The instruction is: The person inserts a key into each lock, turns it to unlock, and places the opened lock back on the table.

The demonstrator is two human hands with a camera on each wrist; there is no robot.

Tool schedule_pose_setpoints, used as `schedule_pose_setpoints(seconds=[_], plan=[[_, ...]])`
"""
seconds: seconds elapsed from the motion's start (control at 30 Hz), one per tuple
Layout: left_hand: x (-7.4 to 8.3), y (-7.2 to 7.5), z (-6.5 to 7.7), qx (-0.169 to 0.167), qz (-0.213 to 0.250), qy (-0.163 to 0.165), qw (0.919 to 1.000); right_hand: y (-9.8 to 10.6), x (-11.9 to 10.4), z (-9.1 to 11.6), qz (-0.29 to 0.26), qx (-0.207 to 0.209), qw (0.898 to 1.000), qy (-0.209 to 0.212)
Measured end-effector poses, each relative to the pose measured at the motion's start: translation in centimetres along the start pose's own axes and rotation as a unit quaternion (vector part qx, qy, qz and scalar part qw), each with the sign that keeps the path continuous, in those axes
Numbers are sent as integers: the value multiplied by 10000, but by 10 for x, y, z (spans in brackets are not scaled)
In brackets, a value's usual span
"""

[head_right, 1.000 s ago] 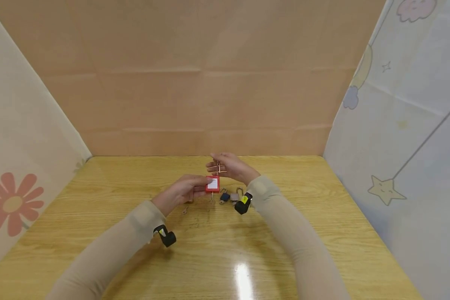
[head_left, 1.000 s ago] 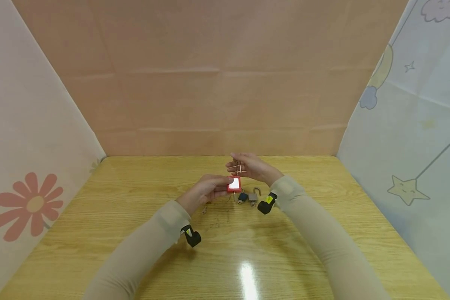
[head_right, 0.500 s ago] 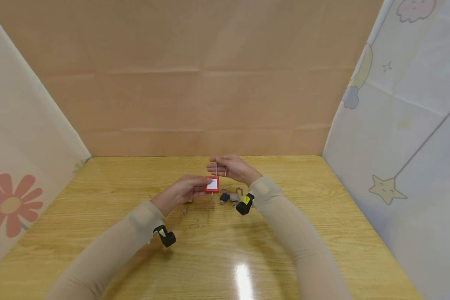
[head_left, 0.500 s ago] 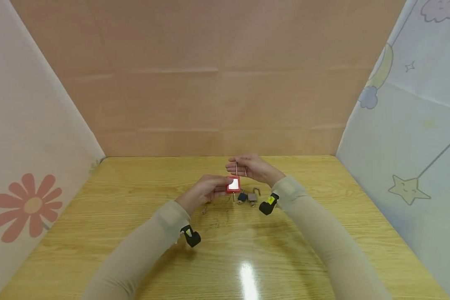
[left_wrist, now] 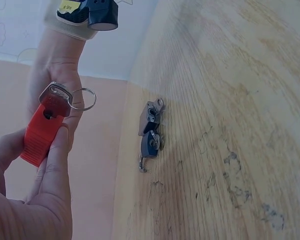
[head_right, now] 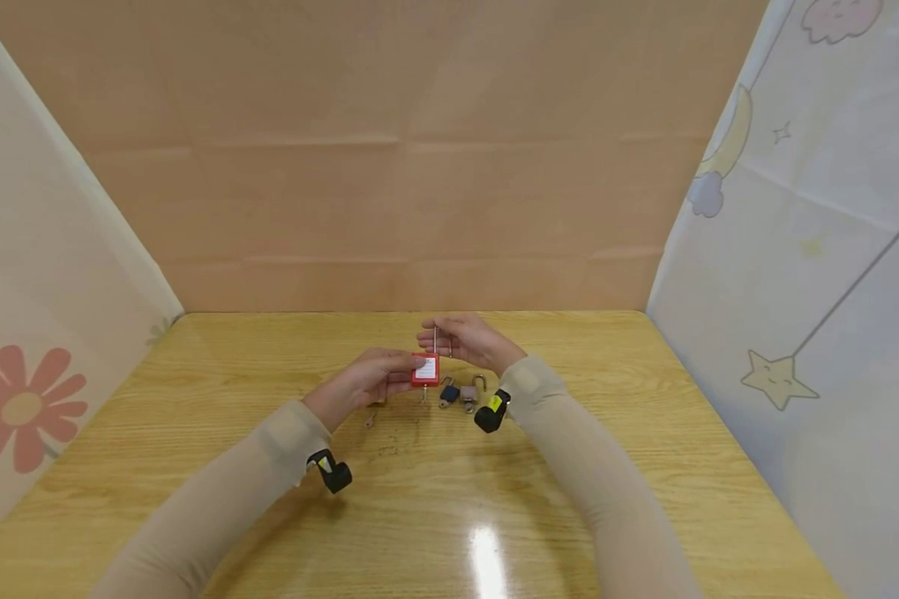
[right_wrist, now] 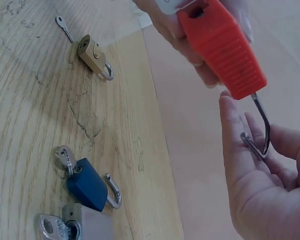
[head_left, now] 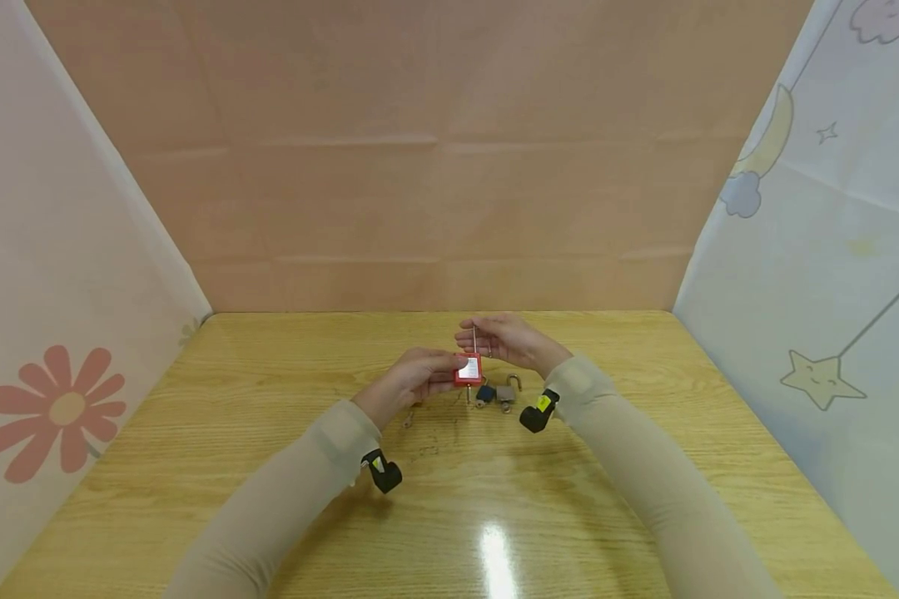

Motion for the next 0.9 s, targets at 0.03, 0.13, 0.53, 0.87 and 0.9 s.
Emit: schedule_pose_setpoints(seconds=[0.03, 0.13, 0.53, 0.87, 0.9], plan=[[0, 0, 0, 3, -14, -11, 10000, 1, 1, 0, -8, 37, 10000, -30], [1, -1, 1, 16, -3, 11, 10000, 2, 5, 0, -18, 139, 9999, -99], [3, -1, 2, 78, -187, 52, 9998, 12, 11, 4, 550, 360, 9974, -292], [1, 1, 2, 148, -260, 88, 9995, 41, 9, 14, 2658, 1022, 9584, 164], [1, 2, 2, 143, -261, 87, 9995, 44, 9, 15, 2758, 1047, 9553, 200]])
Point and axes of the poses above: each hand's wrist, its own z-axis away from the middle knuckle, its own y-axis out of the back of the hand, x = y × z, the point moved 6 cm from there along -z, towards the middle knuckle, and after that the axes turned 4 degrees about y, right-handed, at the moved point
